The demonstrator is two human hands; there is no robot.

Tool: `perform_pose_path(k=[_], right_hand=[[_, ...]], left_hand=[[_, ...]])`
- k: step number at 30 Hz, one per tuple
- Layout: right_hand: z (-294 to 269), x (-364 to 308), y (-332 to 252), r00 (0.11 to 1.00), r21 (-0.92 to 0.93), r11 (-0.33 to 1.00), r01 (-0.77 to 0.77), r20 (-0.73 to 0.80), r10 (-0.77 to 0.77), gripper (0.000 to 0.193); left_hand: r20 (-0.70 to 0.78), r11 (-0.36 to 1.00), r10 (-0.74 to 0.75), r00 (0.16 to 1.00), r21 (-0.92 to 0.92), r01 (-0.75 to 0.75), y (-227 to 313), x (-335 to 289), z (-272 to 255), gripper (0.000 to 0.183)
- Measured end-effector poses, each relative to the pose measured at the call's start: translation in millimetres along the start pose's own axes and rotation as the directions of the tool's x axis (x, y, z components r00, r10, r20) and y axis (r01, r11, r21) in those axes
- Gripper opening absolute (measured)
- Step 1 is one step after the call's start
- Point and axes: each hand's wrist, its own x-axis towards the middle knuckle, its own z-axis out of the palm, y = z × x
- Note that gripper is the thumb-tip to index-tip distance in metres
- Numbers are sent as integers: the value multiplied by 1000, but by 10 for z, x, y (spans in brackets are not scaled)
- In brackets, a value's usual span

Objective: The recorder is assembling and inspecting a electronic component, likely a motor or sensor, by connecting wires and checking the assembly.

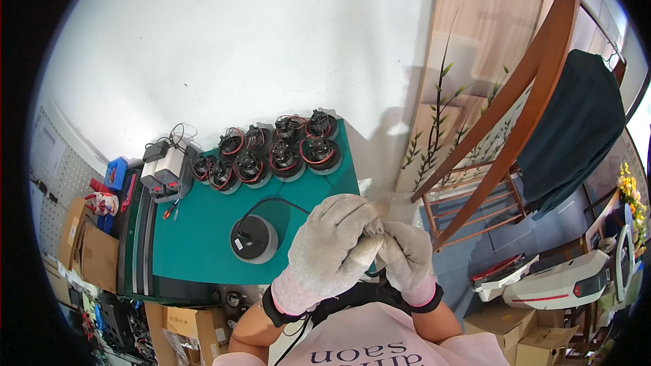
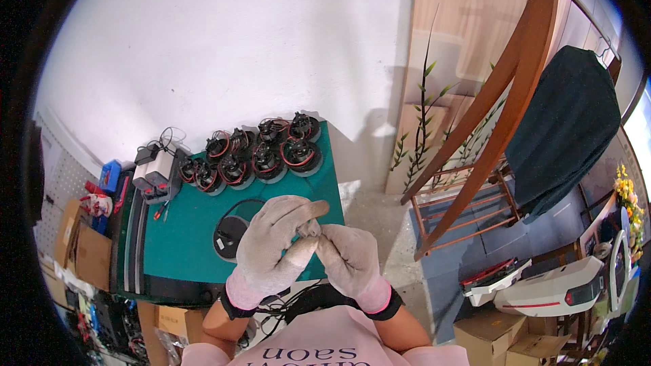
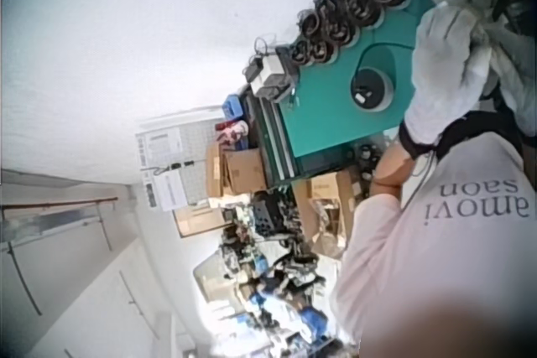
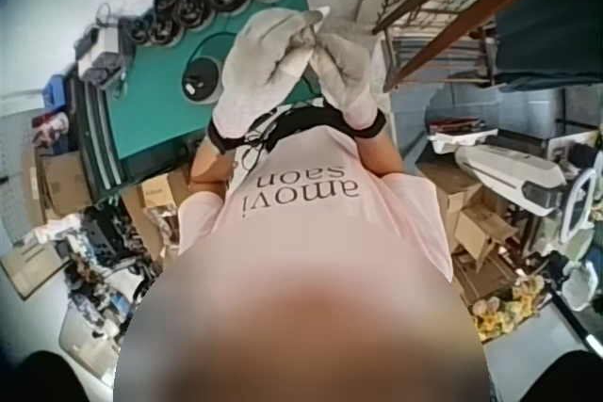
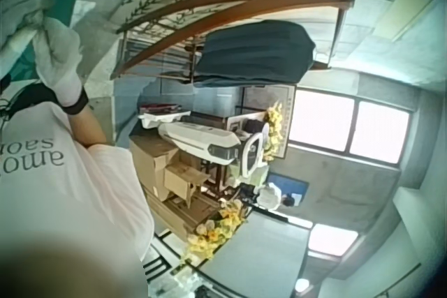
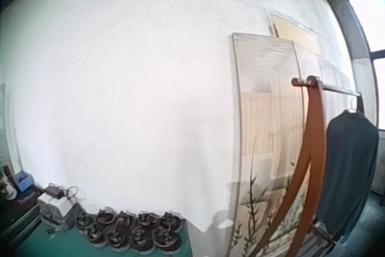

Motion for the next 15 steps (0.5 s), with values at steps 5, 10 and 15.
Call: perform_pose_path(k=[5, 10, 15], right_hand=[[106, -20, 22, 995, 132, 990, -43, -86, 55, 23], [60, -6, 7, 998, 75, 995, -67, -10, 68, 21], [30, 22, 51, 995, 3, 995, 100, 6, -100, 18]], left_hand=[[-96, 996, -44, 994, -83, 36, 6, 20, 60, 38], [-27, 994, -93, 995, -64, 91, 20, 4, 34, 42], [-3, 994, -41, 999, 102, 41, 49, -22, 11, 41]])
